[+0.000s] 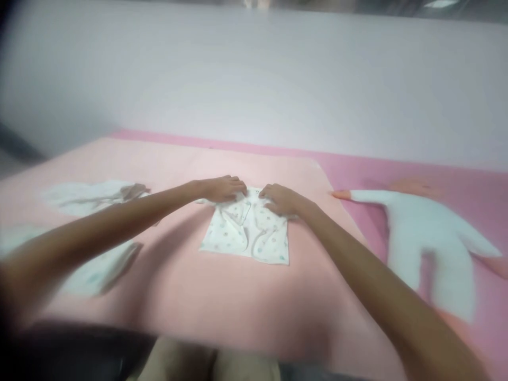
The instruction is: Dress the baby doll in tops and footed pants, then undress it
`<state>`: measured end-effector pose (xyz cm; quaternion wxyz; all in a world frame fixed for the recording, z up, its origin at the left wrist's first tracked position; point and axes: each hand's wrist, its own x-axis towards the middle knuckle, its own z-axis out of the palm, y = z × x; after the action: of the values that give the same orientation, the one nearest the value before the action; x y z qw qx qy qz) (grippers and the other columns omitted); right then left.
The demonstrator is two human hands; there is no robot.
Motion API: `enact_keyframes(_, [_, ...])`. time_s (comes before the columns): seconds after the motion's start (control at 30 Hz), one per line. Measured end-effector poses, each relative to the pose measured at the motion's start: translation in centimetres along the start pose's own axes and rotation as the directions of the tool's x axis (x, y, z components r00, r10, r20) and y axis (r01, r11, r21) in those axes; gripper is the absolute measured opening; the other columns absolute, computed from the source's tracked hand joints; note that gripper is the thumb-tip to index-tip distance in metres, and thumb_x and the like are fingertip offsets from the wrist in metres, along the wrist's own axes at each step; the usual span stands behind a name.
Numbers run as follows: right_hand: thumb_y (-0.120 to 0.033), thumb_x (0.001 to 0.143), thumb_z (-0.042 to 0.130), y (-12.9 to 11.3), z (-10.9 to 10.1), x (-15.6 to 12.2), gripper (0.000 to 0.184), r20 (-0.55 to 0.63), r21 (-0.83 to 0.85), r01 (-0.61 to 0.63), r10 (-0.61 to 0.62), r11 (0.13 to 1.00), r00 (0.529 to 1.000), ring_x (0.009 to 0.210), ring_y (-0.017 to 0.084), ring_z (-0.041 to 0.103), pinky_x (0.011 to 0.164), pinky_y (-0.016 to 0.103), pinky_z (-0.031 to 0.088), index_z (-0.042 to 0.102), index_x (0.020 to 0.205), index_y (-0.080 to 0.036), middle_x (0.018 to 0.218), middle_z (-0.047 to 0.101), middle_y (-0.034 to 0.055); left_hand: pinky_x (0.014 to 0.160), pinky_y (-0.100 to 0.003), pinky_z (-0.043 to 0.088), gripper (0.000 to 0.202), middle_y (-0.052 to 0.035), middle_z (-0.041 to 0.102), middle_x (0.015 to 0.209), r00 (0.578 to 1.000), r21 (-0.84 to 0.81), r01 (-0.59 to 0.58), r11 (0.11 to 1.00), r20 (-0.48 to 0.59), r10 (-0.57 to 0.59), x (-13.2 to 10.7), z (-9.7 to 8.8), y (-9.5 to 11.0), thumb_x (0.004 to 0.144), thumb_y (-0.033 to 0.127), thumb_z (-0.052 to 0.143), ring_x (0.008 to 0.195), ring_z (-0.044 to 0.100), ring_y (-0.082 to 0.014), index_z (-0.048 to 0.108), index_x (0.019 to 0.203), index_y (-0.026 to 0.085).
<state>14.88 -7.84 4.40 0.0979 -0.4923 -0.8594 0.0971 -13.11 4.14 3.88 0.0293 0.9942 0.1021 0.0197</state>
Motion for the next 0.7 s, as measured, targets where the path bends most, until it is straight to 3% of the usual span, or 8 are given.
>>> enact_keyframes(0.1, [-0.041,0.092,0.068,2.0,-1.0,2.2,0.019,0.148,0.028,-0.023,0.019,0.999,0.989,0.091,0.026,0.065,0.080,0.039,0.050,0.072,0.098,-0.024,0.104,0.074,0.0081,0.097,-0.041,0.041,0.025,-0.0117,0.074,0.113,0.996,0.099,-0.073,0.992,0.062,0.067,2.3,0.1,-1.8,0.090,0.026,0.059,0.107,0.062,-0.0290,0.070,0.112,0.022])
enact_keyframes(0.17, [-0.046,0.093,0.068,2.7,-1.4,3.1,0.022,0.199,0.076,-0.016,0.001,0.997,0.980,0.086,0.024,0.064,0.077,0.037,0.047,0.071,0.088,-0.024,0.097,0.074,0.0058,0.094,-0.041,0.041,0.016,-0.0102,0.074,0.101,0.992,0.126,-0.116,0.985,0.071,0.107,3.5,0.2,-2.5,0.088,0.029,0.061,0.098,0.063,-0.0285,0.071,0.098,0.023])
enact_keyframes(0.27, [-0.047,0.099,0.061,3.4,-0.8,3.9,0.026,0.084,0.126,0.006,-0.016,0.992,0.996,0.089,0.024,0.062,0.080,0.037,0.047,0.071,0.093,-0.024,0.099,0.072,0.0055,0.093,-0.042,0.042,0.016,-0.0101,0.072,0.099,0.996,0.122,-0.086,0.989,0.003,0.087,4.8,0.5,-3.1,0.088,0.030,0.058,0.096,0.062,-0.0284,0.071,0.095,0.023])
enact_keyframes(0.37, [-0.044,0.104,0.055,3.4,0.8,3.7,0.026,-0.098,0.056,-0.044,0.049,0.997,0.994,0.098,0.027,0.061,0.087,0.041,0.047,0.070,0.101,-0.024,0.102,0.069,0.0079,0.091,-0.043,0.043,0.021,-0.0133,0.071,0.106,0.994,0.133,0.064,0.989,-0.093,-0.051,5.0,1.2,-2.7,0.092,0.029,0.054,0.099,0.062,-0.0303,0.070,0.102,0.020])
enact_keyframes(0.43, [-0.039,0.103,0.057,2.6,1.8,2.7,0.021,-0.174,-0.028,-0.077,0.071,0.997,0.982,0.105,0.030,0.059,0.094,0.045,0.047,0.070,0.107,-0.023,0.111,0.068,0.0104,0.092,-0.045,0.044,0.027,-0.0155,0.070,0.118,0.982,0.118,0.133,0.984,-0.148,-0.115,4.3,1.7,-1.6,0.094,0.028,0.053,0.107,0.061,-0.0321,0.068,0.112,0.017])
enact_keyframes(0.53, [-0.032,0.101,0.059,-0.4,2.4,0.5,0.020,-0.304,-0.128,-0.136,0.092,0.982,0.948,0.112,0.033,0.058,0.099,0.050,0.045,0.066,0.117,-0.021,0.123,0.065,0.0143,0.101,-0.048,0.045,0.036,-0.0164,0.064,0.138,0.946,0.012,0.210,0.978,-0.255,-0.200,2.0,2.7,1.7,0.099,0.027,0.048,0.122,0.058,-0.0331,0.061,0.131,0.016])
enact_keyframes(0.63, [-0.033,0.105,0.055,-5.0,2.6,-2.2,0.014,-0.376,-0.059,-0.173,0.139,0.983,0.916,0.102,0.030,0.060,0.091,0.046,0.048,0.062,0.110,-0.022,0.112,0.067,0.0123,0.110,-0.051,0.045,0.044,-0.0174,0.058,0.151,0.906,-0.125,0.251,0.960,-0.318,-0.278,-1.2,4.0,6.3,0.107,0.039,0.044,0.136,0.054,-0.0328,0.054,0.144,0.017])
enact_keyframes(0.7, [-0.036,0.105,0.055,-8.2,3.2,-3.9,0.013,-0.352,0.050,-0.173,0.180,0.984,0.919,0.091,0.026,0.060,0.083,0.041,0.048,0.057,0.101,-0.024,0.098,0.066,0.0073,0.117,-0.053,0.043,0.056,-0.0188,0.052,0.159,0.908,-0.159,0.259,0.953,-0.298,-0.296,-3.4,5.1,9.2,0.109,0.050,0.044,0.146,0.048,-0.0338,0.047,0.154,0.017])
